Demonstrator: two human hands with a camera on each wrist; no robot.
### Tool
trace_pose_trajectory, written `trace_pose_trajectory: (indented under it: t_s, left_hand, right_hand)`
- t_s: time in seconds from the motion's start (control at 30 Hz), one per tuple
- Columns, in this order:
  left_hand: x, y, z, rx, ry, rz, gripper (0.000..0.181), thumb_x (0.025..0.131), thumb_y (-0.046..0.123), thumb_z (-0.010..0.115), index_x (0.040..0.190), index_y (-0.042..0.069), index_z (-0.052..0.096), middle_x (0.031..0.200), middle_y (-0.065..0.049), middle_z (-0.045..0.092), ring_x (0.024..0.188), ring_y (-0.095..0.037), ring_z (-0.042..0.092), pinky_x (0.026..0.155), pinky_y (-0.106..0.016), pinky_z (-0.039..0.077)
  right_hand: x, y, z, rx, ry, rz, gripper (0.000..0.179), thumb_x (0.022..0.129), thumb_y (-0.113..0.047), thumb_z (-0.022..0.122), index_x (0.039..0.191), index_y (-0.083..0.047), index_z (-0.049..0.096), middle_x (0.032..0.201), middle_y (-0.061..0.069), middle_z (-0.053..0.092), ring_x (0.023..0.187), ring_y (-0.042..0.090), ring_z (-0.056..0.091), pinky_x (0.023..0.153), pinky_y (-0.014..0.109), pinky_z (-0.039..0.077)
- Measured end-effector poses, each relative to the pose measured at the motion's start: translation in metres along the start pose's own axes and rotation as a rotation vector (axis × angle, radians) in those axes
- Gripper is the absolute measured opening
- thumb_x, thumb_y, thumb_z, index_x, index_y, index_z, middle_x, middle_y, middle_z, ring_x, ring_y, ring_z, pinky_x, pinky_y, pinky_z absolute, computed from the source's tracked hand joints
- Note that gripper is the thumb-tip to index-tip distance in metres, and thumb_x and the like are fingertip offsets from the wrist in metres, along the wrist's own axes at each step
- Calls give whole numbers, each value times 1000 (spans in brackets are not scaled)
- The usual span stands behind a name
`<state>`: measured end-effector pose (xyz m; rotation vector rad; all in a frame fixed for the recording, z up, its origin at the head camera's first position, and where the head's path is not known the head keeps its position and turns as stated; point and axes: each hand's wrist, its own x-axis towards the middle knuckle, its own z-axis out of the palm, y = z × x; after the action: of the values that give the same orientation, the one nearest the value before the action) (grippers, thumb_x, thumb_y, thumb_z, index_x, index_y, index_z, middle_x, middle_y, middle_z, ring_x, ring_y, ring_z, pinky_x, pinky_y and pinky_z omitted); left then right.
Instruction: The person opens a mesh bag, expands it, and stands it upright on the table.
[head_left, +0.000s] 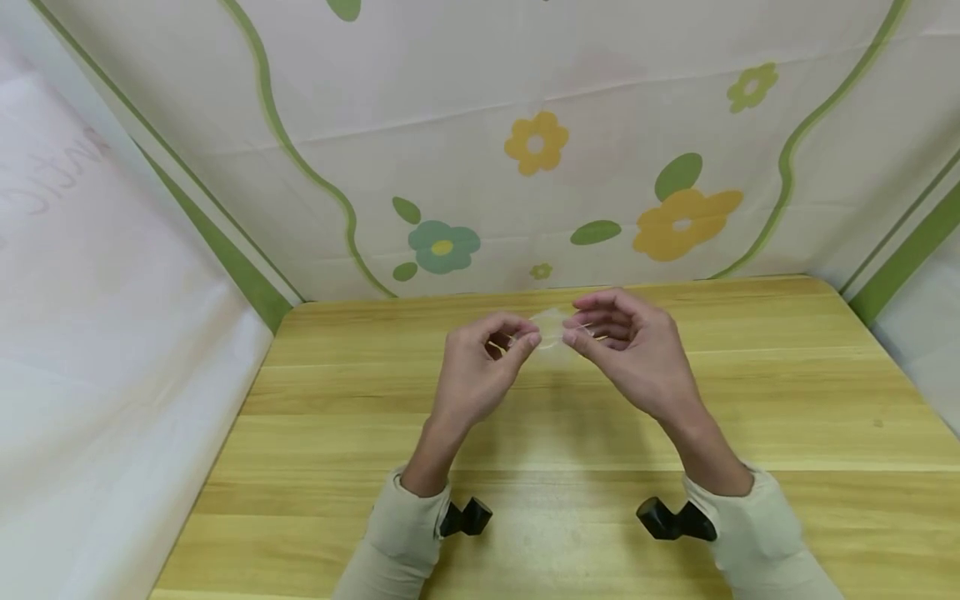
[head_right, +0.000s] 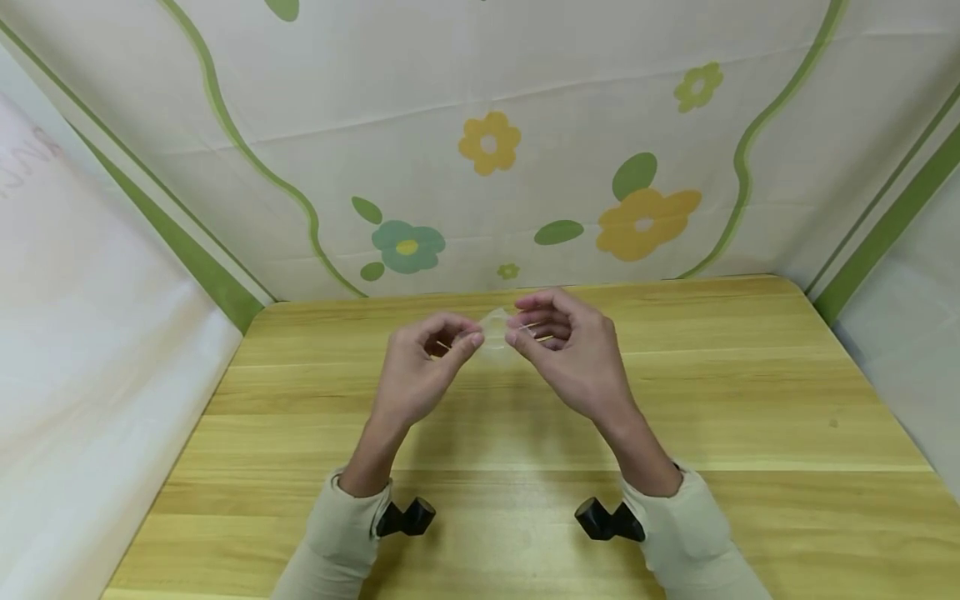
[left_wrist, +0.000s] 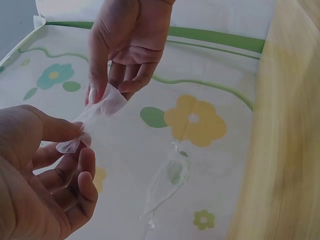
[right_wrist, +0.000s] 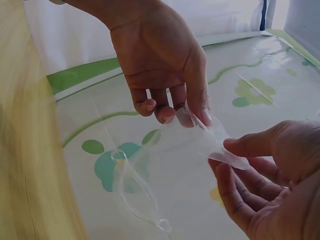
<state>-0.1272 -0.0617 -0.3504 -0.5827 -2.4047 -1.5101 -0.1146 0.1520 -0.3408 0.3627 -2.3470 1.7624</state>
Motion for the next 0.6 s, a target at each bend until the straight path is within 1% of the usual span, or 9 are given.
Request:
trace_pose_trajectory:
  t_s: [0.1,0.17,0.27,0.43,0.5,0.6]
  left_hand:
    - [0,0,0,6,4,7,7,99,13,78,101,7,80,90,-7,78,75,-12,66,66,-24,57]
    - [0,-1,1,11,13,16,6,99,12,79,99,6,80,86,-6,77,73,-11,65,65,-24,57]
    - [-1,-1,2,27,39,33,6,97,10,81,94,6,78,80,-6,74,69,-10,63,62,-22,56]
    - [-2,-1,5,82,82,78,13,93,5,82,86,6,71,74,-5,70,64,-10,61,60,-20,54]
    - [-2,-1,6,102,92,96,13,92,4,80,85,6,69,74,-5,69,64,-11,61,60,-20,54]
    - [-2,-1,5,96,88,86,6,93,3,76,89,4,71,79,-7,71,67,-14,63,59,-20,55]
  right_hand:
    - [0,0,0,-38,-36,21,32,99,-16,80,128,-6,70,112,13,80,94,6,77,83,19,63]
    - [-1,1,0,-59,-31,21,31,98,-16,81,127,-7,71,109,13,81,92,6,77,81,19,63]
    - [-2,2,2,-103,18,-13,29,95,-12,84,121,-7,73,99,11,79,83,6,75,73,19,63]
    - [-2,3,8,-185,109,-107,26,89,-4,87,112,-7,75,84,6,73,72,5,67,63,17,60]
    - [-2,3,10,-209,128,-132,25,89,-2,86,110,-7,76,82,5,70,72,4,65,63,16,59]
    - [-2,4,10,-243,135,-145,20,92,-1,82,110,-7,77,84,5,70,76,5,65,64,13,57]
